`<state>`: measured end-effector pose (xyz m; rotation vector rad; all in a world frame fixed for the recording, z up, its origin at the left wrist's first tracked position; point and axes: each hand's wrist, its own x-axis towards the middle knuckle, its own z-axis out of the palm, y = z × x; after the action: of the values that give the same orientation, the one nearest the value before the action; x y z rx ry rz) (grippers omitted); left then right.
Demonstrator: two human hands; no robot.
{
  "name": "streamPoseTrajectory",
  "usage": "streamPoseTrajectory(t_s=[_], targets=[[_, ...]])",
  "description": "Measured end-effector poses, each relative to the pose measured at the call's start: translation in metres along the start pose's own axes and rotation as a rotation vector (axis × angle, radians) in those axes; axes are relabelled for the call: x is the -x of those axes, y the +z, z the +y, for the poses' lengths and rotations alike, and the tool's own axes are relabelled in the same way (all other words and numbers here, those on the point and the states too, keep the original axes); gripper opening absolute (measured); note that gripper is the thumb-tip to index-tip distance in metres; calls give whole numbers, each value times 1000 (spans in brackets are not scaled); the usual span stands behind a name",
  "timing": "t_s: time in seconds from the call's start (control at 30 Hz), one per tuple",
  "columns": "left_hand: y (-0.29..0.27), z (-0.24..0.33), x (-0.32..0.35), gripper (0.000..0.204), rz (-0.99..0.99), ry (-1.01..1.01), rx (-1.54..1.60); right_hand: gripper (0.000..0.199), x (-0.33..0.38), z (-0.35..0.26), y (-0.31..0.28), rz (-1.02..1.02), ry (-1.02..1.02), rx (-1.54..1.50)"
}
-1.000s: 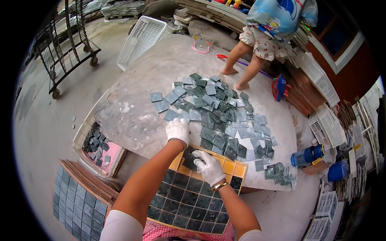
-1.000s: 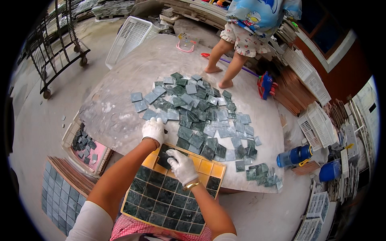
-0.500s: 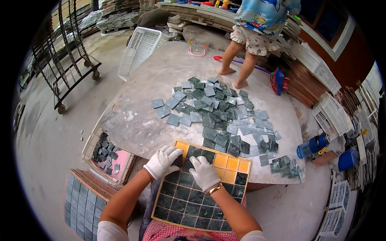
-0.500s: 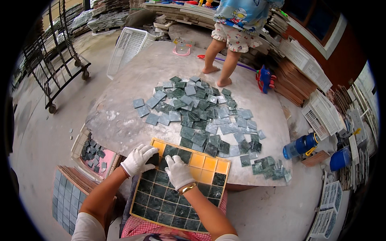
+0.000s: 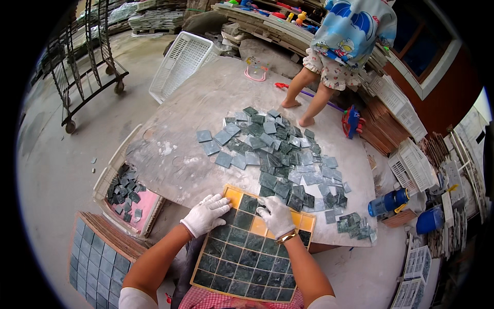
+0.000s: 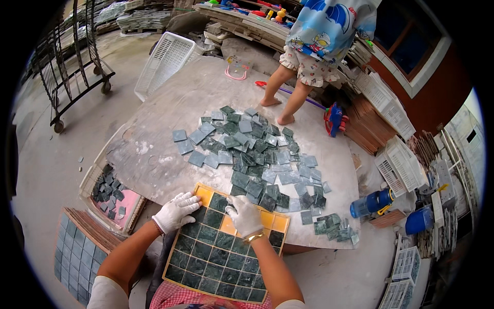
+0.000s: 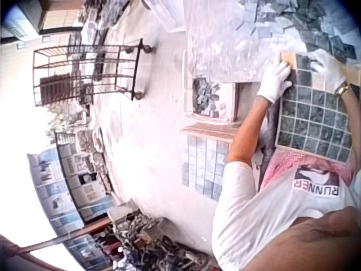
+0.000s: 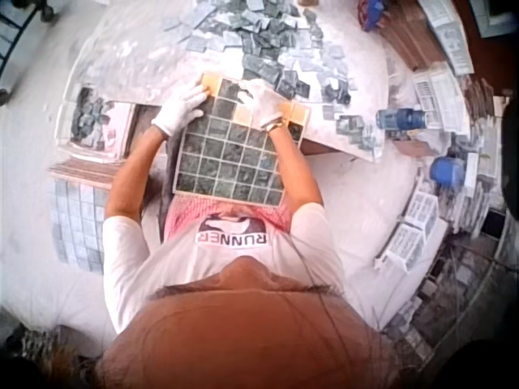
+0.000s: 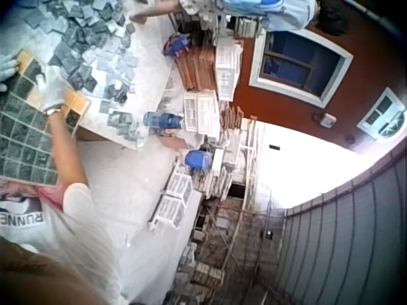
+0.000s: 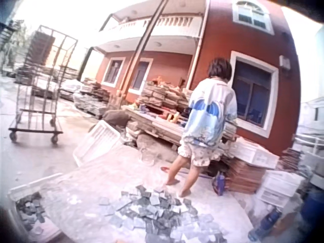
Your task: The person places small square tiles into a yellow grid frame, arranging them one by one to form a mosaic sheet. The person flips the frame to check the arrangement and continues filling empty slots with tiles from a nearby pile.
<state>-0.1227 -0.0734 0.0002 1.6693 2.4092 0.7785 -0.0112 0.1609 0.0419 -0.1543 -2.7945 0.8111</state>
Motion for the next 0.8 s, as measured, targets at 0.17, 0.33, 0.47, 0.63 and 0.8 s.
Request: streamPoseTrajectory(t_s=[0.17,0.33,0.47,0.63,0.8], targets=[[22,31,0,62,135,-126,-118,38,-52,38,-14,47,243,209],[25,50,-6,74,194,-195,-179,60,-83,41,-19,-225,235,377],[20,65,-6,74,272,-264,-213,45,-87,44,-22,-250,87,528],[34,89,6,70,254,-189,-143,26,-81,42,-9,133,-47,394],[35,80,4,66,300,-150,-29,23,-78,8,12,-45,-96,-45]])
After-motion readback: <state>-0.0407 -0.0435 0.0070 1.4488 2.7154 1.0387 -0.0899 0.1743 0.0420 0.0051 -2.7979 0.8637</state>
